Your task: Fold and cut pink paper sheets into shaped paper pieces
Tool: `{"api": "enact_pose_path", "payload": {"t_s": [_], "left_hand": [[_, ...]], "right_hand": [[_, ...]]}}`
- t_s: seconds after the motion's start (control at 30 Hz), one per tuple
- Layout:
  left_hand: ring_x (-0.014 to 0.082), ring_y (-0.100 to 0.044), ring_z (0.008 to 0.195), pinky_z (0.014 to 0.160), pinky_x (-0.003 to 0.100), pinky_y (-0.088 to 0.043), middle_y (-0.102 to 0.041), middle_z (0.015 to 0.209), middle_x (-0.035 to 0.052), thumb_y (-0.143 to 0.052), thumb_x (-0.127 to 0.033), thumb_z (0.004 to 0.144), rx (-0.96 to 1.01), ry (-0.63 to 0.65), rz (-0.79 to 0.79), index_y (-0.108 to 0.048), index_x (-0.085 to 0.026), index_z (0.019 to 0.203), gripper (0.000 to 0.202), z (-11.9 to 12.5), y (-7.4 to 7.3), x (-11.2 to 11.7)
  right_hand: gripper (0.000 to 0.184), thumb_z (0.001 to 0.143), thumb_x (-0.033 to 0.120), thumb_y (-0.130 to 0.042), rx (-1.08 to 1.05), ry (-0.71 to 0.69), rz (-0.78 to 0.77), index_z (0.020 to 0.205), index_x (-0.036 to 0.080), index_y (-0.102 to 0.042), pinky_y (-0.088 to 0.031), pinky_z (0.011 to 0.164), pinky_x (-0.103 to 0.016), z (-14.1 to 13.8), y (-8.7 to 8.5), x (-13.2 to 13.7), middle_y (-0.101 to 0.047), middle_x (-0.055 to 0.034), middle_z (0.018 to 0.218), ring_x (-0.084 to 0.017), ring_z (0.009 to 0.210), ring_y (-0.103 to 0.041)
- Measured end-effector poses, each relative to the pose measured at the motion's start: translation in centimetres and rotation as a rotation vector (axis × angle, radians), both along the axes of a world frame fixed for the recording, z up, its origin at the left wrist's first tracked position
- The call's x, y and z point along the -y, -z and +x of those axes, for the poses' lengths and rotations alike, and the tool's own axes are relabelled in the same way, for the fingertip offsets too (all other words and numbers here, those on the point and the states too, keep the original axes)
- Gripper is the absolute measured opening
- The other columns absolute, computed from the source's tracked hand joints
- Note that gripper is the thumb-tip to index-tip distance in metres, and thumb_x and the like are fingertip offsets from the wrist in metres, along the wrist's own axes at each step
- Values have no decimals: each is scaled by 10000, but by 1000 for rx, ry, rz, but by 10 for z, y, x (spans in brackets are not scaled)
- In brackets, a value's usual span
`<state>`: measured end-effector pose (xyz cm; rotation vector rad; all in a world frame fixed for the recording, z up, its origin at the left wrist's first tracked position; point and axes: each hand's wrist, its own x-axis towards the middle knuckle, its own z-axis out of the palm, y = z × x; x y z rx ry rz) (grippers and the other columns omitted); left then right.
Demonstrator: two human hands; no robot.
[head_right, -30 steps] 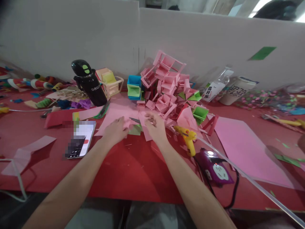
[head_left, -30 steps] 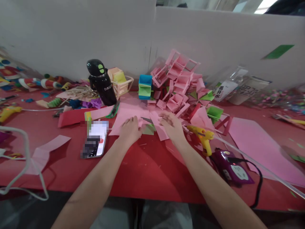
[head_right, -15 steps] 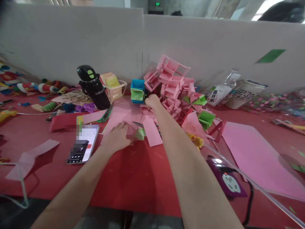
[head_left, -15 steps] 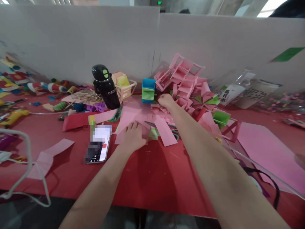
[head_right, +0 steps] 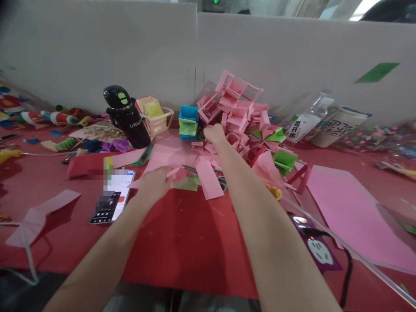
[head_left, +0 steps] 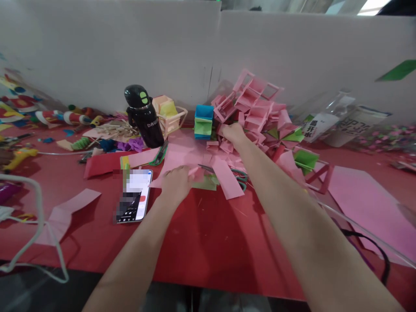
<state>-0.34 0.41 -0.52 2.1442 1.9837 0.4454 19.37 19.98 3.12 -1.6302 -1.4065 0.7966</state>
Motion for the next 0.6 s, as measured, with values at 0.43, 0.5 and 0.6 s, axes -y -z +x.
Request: {"api": "enact_pose_path", "payload": {"t_s": [0.43,0.5,0.6], "left_hand": [[282,-655,910,764,370,-464,-708,976,105,-509,-284,949,279,-330,390,-636,-225,1070,184,-20,-30,0],[238,-628,867,768,342,-453,-687,936,77,-539,-315,954,455,-223,555,-627,-209,1042,164,-14,-29,2],[173,-566,775,733,294,-432,-621,826,30,-572,-356,958,751,-50,689,-618,-193,911,176,1,-27,7]], "right_hand": [[139,785,129,-626,-484,-64,-70,917,149,-665,-517,489,-272,-7,0,98,-708,-63,769,-157,542,-650],[316,770,159,-660,-414,-46,14,1085,144,-663,-523,492,-269,-1,8,106,-730,-94,979,-131,554,-637],[435,756,233,-680,-361,-54,151,1185,166,-655,-586,623,-318,8,22,120,-665,-121,1277,-151,699,-682]]}}
